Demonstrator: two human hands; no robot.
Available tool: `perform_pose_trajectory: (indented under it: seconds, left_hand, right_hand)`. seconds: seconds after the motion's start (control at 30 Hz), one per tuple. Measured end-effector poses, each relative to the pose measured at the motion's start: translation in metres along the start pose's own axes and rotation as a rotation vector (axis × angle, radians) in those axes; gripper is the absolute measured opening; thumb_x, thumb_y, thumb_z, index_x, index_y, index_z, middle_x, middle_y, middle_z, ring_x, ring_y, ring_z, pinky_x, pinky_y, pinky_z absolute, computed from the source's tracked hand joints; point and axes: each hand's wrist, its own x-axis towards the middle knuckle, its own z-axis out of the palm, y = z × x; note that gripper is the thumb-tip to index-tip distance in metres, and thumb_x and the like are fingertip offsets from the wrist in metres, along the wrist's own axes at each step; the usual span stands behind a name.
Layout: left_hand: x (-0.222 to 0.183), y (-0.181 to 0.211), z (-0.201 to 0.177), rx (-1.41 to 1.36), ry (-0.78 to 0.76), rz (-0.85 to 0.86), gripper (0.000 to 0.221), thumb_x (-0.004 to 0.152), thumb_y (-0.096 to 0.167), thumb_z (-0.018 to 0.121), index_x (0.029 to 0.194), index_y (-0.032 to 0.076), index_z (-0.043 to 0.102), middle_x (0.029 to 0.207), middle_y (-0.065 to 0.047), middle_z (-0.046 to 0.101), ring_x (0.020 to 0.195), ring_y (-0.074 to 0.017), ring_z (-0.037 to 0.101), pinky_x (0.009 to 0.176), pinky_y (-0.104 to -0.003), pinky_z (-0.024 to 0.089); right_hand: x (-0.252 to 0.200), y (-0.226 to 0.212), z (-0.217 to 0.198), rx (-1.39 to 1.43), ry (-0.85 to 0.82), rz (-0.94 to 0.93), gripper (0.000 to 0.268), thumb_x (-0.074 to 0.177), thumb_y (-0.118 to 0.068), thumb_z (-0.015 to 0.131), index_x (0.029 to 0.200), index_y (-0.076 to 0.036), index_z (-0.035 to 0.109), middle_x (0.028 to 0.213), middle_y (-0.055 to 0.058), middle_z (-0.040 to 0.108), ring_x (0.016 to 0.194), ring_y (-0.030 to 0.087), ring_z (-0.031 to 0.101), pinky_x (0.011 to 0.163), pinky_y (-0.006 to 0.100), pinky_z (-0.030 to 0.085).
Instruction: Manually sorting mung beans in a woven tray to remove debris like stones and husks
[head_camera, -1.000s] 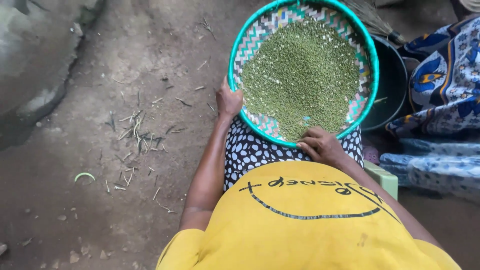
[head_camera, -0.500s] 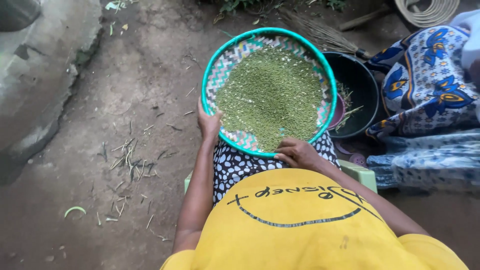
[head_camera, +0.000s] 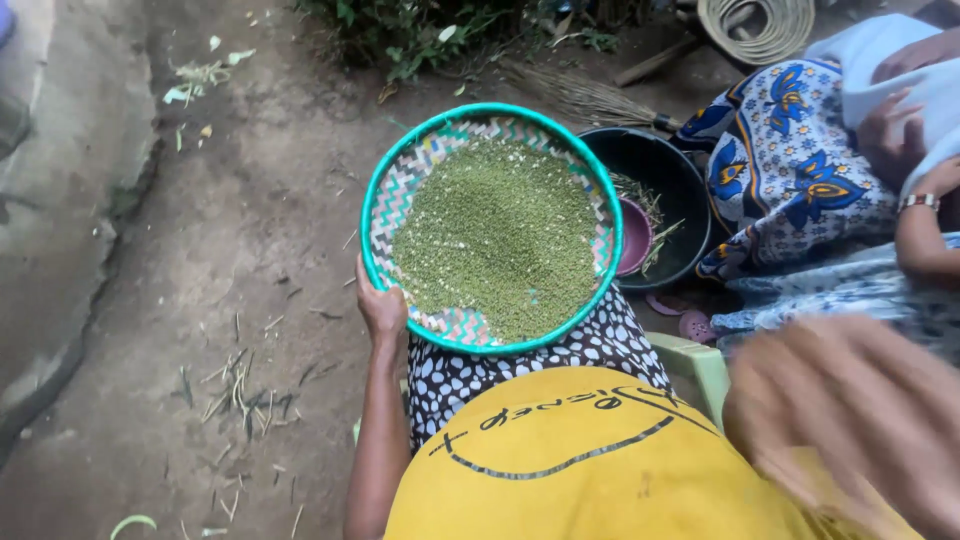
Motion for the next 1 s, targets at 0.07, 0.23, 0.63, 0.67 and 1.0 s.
perform_pose_trajectory:
  seconds: [0.07,0.23,0.63,0.67,1.0]
  left_hand:
    - [0.005,0.009,-0.002,0.027,-0.032,-0.088,0.091,0.074,-0.011,0.047,0.162,0.009,0.039,0.109,-0.015,0.072,0.073,-0.0247,0.066,0.064,-0.039,0.056]
    - [0.015,0.037,0.001,-0.051,-0.056,-0.160,0.087,0.079,-0.005,0.053,0.162,0.017,0.043,0.125,-0.022,0.070,0.100,-0.0377,0.064,0.082,-0.049,0.056]
    - [0.010,0.039,0.002,-0.104,-0.057,-0.196,0.088,0.083,-0.006,0.056,0.163,0.029,0.043,0.150,-0.025,0.062,0.139,-0.0461,0.057,0.116,-0.056,0.050]
    - [0.010,0.035,0.005,-0.128,-0.061,-0.161,0.088,0.083,-0.007,0.055,0.164,0.024,0.043,0.154,-0.026,0.058,0.142,-0.0474,0.053,0.119,-0.057,0.046]
    - [0.008,0.027,0.010,-0.150,-0.068,-0.153,0.091,0.081,-0.007,0.054,0.165,0.024,0.041,0.158,-0.025,0.054,0.145,-0.0493,0.050,0.123,-0.059,0.041]
  right_hand:
    - [0.027,-0.022,0.043,-0.468,-0.109,0.606,0.040,0.108,-0.008,0.046,0.102,0.007,0.082,0.118,0.035,0.080,0.099,0.054,0.090,0.113,0.077,0.055]
    - [-0.052,-0.058,-0.077,-1.336,0.514,0.822,0.042,0.101,-0.033,0.069,0.119,0.005,0.075,0.109,0.023,0.078,0.097,0.036,0.077,0.090,0.050,0.064]
    - [-0.172,-0.068,-0.166,-1.437,0.285,1.842,0.066,0.113,-0.046,0.038,0.170,-0.015,0.030,0.178,0.019,0.018,0.159,0.050,0.012,0.122,0.074,0.011]
    - [-0.177,-0.073,-0.176,-1.638,0.135,1.772,0.066,0.112,-0.048,0.038,0.169,-0.015,0.032,0.177,0.017,0.025,0.159,0.048,0.021,0.122,0.072,0.018]
    - [-0.184,-0.206,-0.224,-2.199,0.474,1.384,0.050,0.110,-0.032,0.056,0.157,-0.017,0.059,0.162,0.016,0.052,0.147,0.038,0.049,0.120,0.054,0.041]
